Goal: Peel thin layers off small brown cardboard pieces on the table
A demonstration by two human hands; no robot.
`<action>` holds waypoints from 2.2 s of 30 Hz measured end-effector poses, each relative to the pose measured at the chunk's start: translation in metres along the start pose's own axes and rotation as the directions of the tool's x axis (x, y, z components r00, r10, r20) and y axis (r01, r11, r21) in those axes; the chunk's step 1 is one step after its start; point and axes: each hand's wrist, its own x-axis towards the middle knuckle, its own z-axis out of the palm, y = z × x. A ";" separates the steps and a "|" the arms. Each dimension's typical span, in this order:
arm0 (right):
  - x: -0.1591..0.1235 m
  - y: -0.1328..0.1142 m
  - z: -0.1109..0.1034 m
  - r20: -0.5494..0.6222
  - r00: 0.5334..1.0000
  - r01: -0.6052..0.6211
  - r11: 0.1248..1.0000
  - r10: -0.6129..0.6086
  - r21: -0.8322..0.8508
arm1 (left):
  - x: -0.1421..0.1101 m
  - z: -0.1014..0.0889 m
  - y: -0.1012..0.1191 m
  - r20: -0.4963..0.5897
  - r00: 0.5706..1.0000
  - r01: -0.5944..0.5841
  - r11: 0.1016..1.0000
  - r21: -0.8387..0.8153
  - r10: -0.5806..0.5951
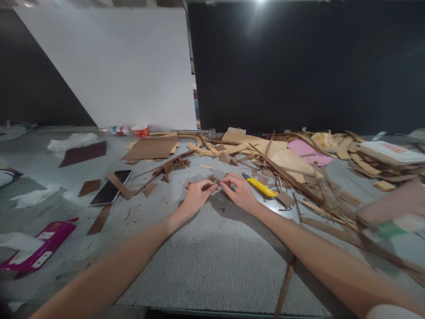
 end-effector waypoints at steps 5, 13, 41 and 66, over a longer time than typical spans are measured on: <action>0.000 0.002 0.000 0.014 1.000 0.017 1.000 -0.017 -0.014 | -0.001 -0.001 0.007 0.005 0.998 -0.068 0.997 0.023 0.068; -0.004 0.009 0.004 -0.040 0.998 0.051 0.990 -0.057 -0.128 | -0.001 -0.001 0.005 0.008 0.995 -0.096 0.994 0.046 0.096; 0.002 -0.003 -0.004 0.146 0.989 -0.008 0.995 -0.007 0.103 | 0.010 -0.009 -0.013 0.037 0.983 0.184 0.932 -0.313 -0.182; 0.001 0.001 -0.006 0.180 0.959 -0.243 0.964 0.221 0.109 | 0.004 0.001 -0.006 0.031 0.998 0.068 0.983 -0.173 -0.063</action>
